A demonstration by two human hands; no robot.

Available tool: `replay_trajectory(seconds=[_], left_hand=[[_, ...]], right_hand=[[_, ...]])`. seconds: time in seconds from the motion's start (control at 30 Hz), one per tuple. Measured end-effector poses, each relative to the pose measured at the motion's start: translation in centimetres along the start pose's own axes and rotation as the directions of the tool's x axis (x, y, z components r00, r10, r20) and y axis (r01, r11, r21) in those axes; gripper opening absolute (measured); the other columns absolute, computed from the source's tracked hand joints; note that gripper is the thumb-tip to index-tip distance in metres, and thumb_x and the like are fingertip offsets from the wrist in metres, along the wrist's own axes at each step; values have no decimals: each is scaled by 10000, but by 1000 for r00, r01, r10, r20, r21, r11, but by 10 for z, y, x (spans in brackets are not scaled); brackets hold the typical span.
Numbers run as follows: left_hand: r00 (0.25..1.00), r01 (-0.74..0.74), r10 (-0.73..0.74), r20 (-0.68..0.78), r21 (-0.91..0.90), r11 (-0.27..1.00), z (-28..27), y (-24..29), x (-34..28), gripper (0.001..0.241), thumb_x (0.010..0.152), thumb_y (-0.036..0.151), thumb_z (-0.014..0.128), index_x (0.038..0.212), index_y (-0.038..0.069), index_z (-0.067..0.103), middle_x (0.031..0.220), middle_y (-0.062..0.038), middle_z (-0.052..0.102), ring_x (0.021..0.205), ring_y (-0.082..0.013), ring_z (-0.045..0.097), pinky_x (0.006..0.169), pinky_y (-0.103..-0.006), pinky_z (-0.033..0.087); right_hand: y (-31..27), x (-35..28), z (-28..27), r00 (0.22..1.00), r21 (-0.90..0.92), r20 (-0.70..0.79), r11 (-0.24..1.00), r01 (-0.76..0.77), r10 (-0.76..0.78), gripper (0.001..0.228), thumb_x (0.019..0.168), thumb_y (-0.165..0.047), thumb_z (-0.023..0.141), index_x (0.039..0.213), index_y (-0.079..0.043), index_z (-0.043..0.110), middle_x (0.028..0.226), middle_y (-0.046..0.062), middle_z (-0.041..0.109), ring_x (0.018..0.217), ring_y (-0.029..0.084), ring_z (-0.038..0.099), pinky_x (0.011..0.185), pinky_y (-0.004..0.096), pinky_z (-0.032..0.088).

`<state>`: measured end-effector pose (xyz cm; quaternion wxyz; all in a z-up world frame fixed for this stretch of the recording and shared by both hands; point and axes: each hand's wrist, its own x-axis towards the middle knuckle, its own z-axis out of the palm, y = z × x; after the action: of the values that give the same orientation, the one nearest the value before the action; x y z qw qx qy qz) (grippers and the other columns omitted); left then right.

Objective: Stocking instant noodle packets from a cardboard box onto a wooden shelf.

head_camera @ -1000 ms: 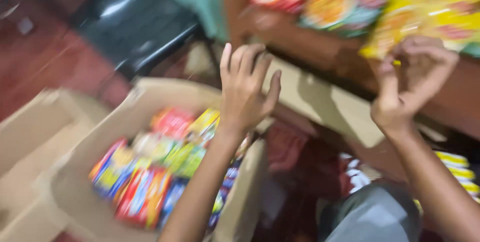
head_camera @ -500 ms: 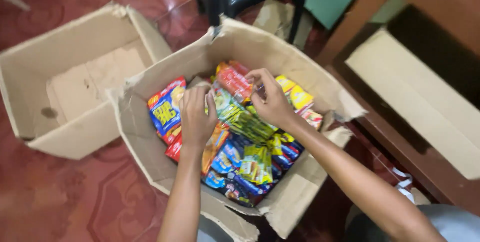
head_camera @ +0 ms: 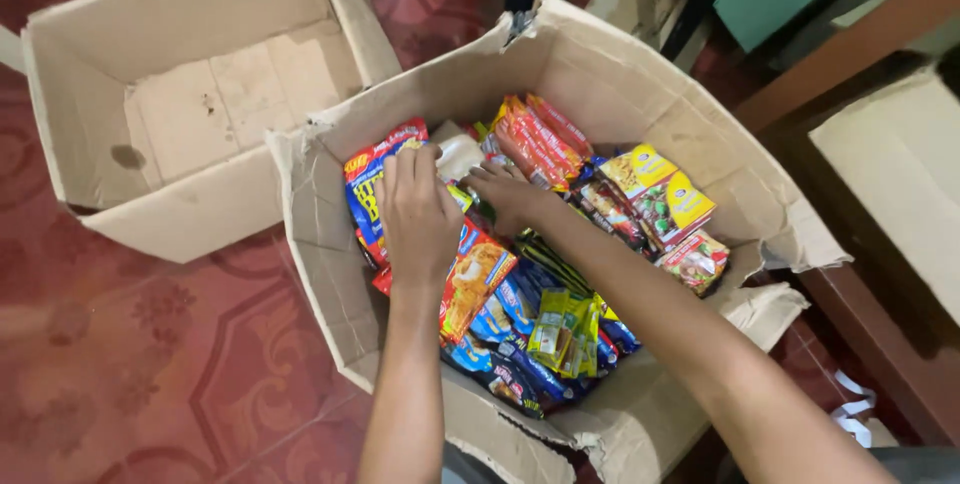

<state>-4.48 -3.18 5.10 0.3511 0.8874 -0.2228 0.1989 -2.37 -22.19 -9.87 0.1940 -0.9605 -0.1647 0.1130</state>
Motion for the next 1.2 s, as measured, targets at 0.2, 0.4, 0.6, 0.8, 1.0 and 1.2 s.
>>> replay_trajectory(seconds=[0.2, 0.4, 0.6, 0.8, 1.0, 1.2], left_hand=[[1000, 13, -14, 26, 50, 999, 5, -4, -2, 231, 873, 1, 586, 1099, 24, 625, 1073, -125, 618, 1065, -324, 578, 872, -467, 428], [1000, -11, 11, -2, 46, 999, 4, -3, -2, 233, 869, 11, 592, 1100, 14, 622, 1074, -134, 612, 1058, -331, 569, 876, -470, 432], [999, 31, -31, -7, 17, 999, 3, -2, 0, 184, 906, 1, 579, 1083, 24, 625, 1041, -118, 619, 1023, -325, 572, 855, -469, 423], [1000, 4, -4, -8, 33, 999, 6, 1, 0, 167, 911, 19, 588, 1072, 23, 632, 1023, -142, 625, 1001, -339, 581, 835, -475, 424], [975, 106, -45, 218, -278, 955, 5, 12, -6, 239, 1064, 202, 508, 1091, 8, 645, 993, -195, 677, 965, -374, 654, 845, -478, 491], [802, 465, -59, 595, -558, 688, 21, 42, -24, 466, 1057, 403, 463, 1199, -20, 602, 1088, -211, 702, 1001, -305, 679, 898, -421, 506]], right_hand=[[-13, -1, -25, 991, -216, 125, 976, -16, 44, 1009, 557, -272, 904, 1468, -154, 485, 1457, 127, 464, 1375, 341, 389, 1164, 549, 261], [-19, -19, -83, 992, -452, 111, 892, -5, 62, 853, 518, -532, 941, 1204, -110, 660, 1378, 129, 545, 1395, 314, 426, 1143, 465, 362], [-25, -75, -140, 914, 368, -69, 862, -348, 399, 888, 665, -485, 903, 1400, -118, 566, 1072, 128, 726, 942, 246, 698, 846, 423, 572], [-26, -138, -145, 772, 806, -380, 592, 7, 509, 710, 802, -324, 879, 1376, -59, 555, 1125, 51, 717, 965, 98, 696, 850, 284, 580], [-43, -170, -126, 670, 947, -307, 284, 148, 676, 686, 854, -328, 822, 1366, -12, 492, 1098, 62, 711, 949, 120, 696, 823, 292, 581], [-50, -179, -106, 644, 935, -331, 330, 128, 690, 654, 926, -352, 756, 1406, -7, 477, 1162, 76, 650, 1003, 108, 641, 843, 273, 541]])
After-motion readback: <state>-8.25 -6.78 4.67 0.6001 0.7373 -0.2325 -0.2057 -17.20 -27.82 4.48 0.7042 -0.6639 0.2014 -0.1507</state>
